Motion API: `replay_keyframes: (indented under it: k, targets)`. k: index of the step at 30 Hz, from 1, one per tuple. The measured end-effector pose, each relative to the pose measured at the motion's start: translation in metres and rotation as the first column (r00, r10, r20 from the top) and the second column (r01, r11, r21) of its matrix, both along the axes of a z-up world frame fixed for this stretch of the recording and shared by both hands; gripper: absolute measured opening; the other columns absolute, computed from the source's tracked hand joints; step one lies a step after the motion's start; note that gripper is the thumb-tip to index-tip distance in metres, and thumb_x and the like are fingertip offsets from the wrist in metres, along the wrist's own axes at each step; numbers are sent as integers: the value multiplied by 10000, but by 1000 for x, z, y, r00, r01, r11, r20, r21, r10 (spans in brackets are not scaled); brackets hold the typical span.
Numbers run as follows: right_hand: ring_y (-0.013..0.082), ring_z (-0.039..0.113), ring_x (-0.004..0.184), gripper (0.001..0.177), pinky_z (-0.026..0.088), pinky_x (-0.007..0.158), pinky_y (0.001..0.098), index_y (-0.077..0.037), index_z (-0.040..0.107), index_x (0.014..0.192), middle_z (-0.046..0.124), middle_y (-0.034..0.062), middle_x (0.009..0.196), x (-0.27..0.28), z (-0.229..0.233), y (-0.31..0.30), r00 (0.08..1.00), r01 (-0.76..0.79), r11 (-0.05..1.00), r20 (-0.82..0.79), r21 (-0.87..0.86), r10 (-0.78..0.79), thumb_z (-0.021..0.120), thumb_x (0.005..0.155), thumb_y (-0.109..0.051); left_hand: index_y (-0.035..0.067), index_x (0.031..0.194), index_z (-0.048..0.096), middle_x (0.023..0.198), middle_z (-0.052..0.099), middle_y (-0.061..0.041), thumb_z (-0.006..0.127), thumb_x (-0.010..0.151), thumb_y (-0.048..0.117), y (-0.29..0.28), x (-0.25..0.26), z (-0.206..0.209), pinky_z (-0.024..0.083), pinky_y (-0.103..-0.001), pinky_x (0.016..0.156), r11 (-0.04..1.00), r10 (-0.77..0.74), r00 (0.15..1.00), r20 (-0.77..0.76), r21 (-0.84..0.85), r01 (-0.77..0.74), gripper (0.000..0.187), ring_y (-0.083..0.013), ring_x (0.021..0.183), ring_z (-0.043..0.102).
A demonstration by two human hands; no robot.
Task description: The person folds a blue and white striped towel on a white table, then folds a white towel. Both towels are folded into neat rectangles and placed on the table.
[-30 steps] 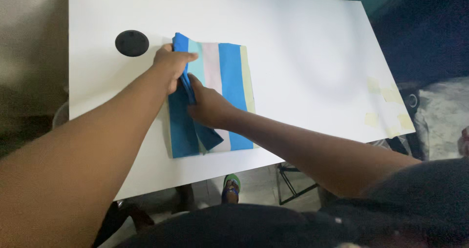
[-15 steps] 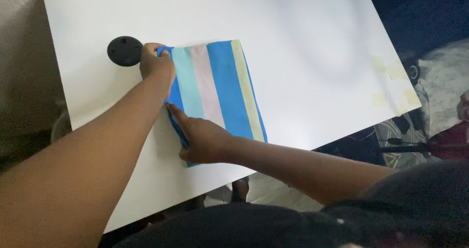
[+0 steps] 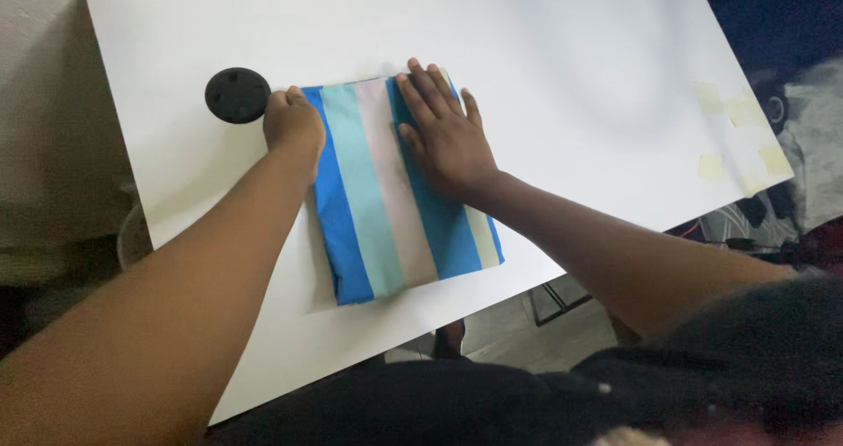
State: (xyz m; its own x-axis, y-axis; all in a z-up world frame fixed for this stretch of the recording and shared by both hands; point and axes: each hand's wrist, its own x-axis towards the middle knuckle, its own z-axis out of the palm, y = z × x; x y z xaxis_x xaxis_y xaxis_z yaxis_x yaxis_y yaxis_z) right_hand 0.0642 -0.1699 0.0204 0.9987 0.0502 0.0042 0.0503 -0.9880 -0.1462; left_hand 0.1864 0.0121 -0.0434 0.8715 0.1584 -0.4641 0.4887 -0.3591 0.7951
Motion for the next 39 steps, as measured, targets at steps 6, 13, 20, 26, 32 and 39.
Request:
replay_keyframes:
  k: [6, 13, 20, 26, 32, 39]
  targets:
    - [273, 76, 1585, 690, 91, 1251, 562, -156, 125, 1646, 112, 94, 1721, -4, -16, -16, 995, 85, 996, -50, 26, -83, 274, 1070, -506, 98, 1157, 550, 1147, 669, -84, 413, 1081, 331, -8, -8, 21, 580, -369, 852, 996, 10, 1000, 1, 94, -10, 280, -204, 1004, 697]
    - [272, 81, 1580, 697, 92, 1250, 555, -144, 143, 1642, 120, 107, 1714, -4, -21, -22, 996, 70, 996, -50, -46, -72, 271, 1063, -511, 125, 1149, 582, 1129, 692, -46, 481, 1028, 472, -3, -3, 31, 598, -335, 843, 996, 82, 990, -116, 43, -77, 381, -180, 995, 697]
    - [274, 70, 1583, 699, 87, 1258, 555, -129, 134, 1642, 117, 121, 1714, -5, -23, -21, 996, 58, 997, -59, -49, -61, 255, 1070, -511, -19, 1241, 626, 1134, 711, -158, 870, 764, 402, 25, -30, 24, 591, -412, 807, 982, -22, 988, -154, -188, -8, 682, -248, 967, 696]
    - [285, 45, 1577, 715, 82, 1241, 571, -119, 117, 1638, 86, 132, 1711, 2, -26, -24, 994, 43, 998, -99, -39, -47, 264, 1058, -511, -20, 1174, 647, 1153, 737, -187, 851, 822, 251, 41, -57, 29, 594, -412, 921, 967, -160, 951, -264, -237, 97, 489, -270, 1020, 751]
    - [280, 23, 1581, 749, 49, 1219, 622, -141, 96, 1636, 46, 112, 1721, -14, -14, -8, 999, -35, 999, -41, -40, 34, 346, 1034, -509, 8, 1086, 697, 1077, 744, -147, 717, 934, 374, 43, -118, 57, 602, -435, 865, 982, -102, 954, -281, 123, 141, 398, -275, 958, 743]
    - [312, 26, 1578, 686, 28, 1211, 644, -177, 128, 1647, 44, 111, 1719, -118, -10, 16, 943, -327, 942, -39, 72, 331, 328, 1074, -495, 65, 1164, 609, 947, 735, -188, 427, 1097, 361, 11, -186, 72, 548, -534, 773, 844, -163, 976, 142, 533, 63, 353, -380, 881, 718]
